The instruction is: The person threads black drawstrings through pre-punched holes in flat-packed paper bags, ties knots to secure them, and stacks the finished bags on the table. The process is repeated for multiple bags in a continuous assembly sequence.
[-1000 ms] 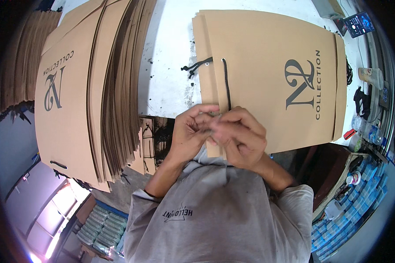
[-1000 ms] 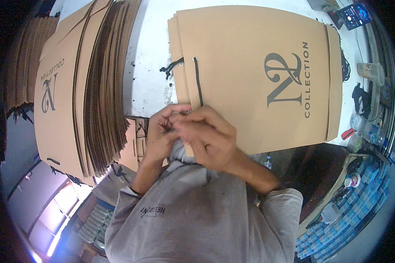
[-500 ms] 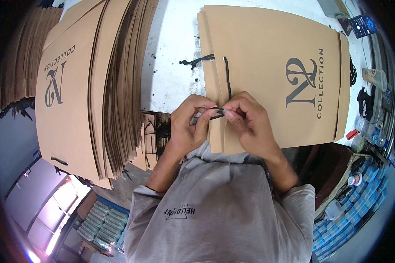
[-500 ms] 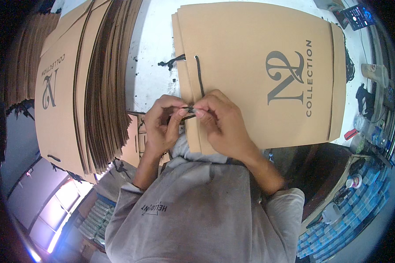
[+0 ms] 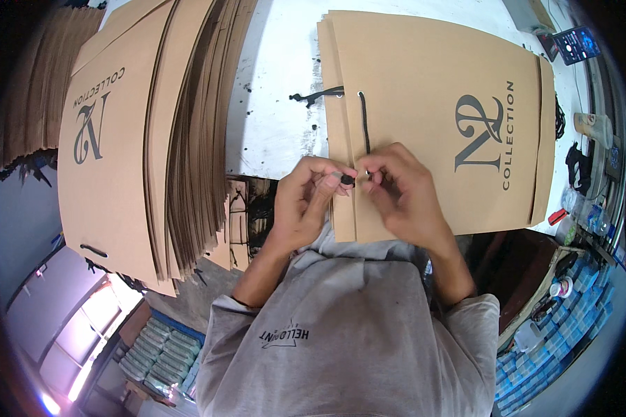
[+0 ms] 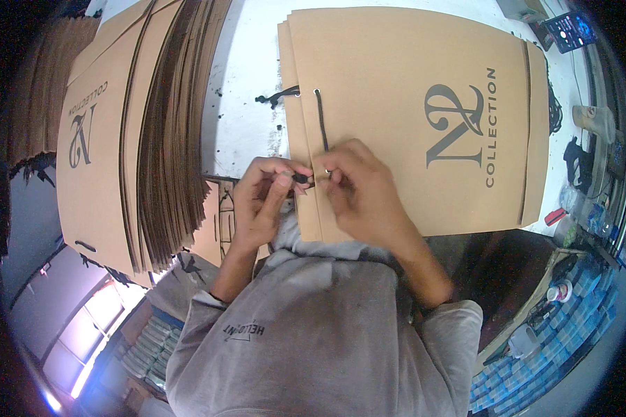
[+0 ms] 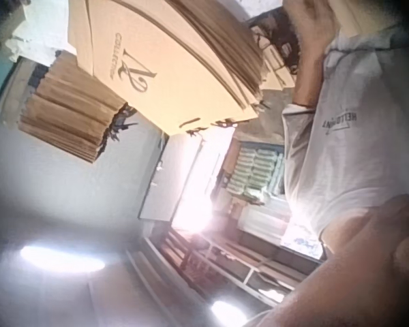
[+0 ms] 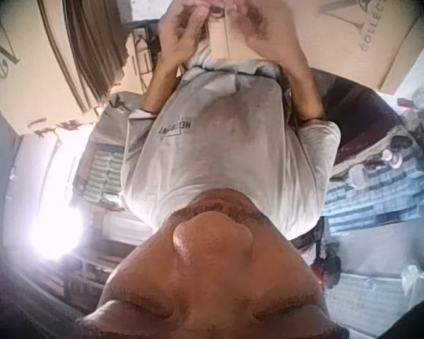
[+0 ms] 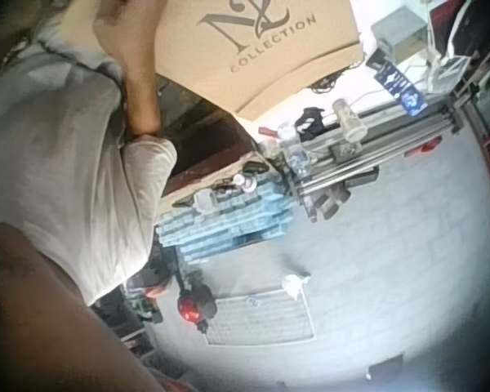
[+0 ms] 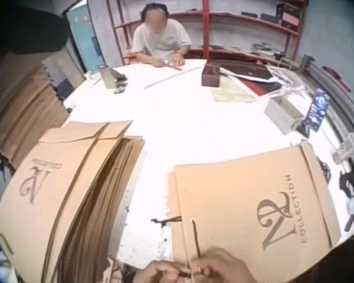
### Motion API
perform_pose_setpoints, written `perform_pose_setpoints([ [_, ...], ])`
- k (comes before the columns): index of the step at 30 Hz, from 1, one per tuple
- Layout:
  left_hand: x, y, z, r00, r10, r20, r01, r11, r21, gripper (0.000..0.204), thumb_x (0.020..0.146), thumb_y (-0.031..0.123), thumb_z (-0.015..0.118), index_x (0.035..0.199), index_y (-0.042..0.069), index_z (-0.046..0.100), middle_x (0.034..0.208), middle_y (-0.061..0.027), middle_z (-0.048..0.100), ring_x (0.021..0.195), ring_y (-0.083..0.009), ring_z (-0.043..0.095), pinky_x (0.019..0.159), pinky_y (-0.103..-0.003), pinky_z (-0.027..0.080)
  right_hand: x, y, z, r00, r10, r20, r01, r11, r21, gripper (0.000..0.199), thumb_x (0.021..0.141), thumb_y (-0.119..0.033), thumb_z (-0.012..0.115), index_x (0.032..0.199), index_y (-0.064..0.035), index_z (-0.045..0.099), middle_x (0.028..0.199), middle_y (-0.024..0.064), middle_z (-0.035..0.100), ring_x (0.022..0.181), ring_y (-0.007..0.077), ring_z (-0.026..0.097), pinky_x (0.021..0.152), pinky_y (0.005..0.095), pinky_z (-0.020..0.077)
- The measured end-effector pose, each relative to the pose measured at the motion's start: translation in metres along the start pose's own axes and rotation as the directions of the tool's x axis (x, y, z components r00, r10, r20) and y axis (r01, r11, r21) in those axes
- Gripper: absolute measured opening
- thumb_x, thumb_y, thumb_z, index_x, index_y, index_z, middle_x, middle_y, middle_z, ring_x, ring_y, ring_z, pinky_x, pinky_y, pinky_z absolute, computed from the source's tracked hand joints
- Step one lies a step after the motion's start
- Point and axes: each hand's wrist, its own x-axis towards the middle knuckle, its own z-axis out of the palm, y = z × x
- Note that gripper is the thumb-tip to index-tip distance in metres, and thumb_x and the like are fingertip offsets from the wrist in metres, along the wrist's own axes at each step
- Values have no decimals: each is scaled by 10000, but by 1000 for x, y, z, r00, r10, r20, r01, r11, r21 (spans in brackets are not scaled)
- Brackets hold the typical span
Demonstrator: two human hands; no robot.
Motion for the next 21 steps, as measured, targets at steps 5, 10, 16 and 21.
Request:
perform_pose_setpoints([
  [5,-19,27,-10,995,75,-64,-85,979,-183,95,1067,61,547,1097,-28,549,1090,-200,682,917,-171,653,866,-307,551,8,3,17,921,-374,105,364,735,-572,173,855,32,734,1025,19,706,907,131,603,818,279,639,712,342,522],
  [10,-7,5,-31,968,11,-250,-4,1000,28,82,1045,53,593,1085,-15,572,1082,-138,676,828,-125,619,793,-268,531,6,-13,-7,961,-255,108,274,934,-228,320,878,-93,758,1174,-8,670,1124,177,643,1019,367,639,888,416,535],
  [16,24,-11,-27,950,235,-203,-58,776,627,412,961,242,749,1266,-14,643,1107,-132,663,989,-184,623,792,-321,533,6,-5,-87,902,-386,-195,-3,444,-896,595,917,-202,734,1427,21,525,1445,251,570,1390,437,495,1196,520,327],
  [21,22,-4,-17,926,48,-374,122,901,416,245,975,197,722,1004,-46,710,807,-74,646,753,-146,581,687,-303,491,-25,5,-110,967,-201,-155,79,819,-568,709,949,-234,698,1528,35,390,1489,230,551,1410,380,506,1215,488,309],
])
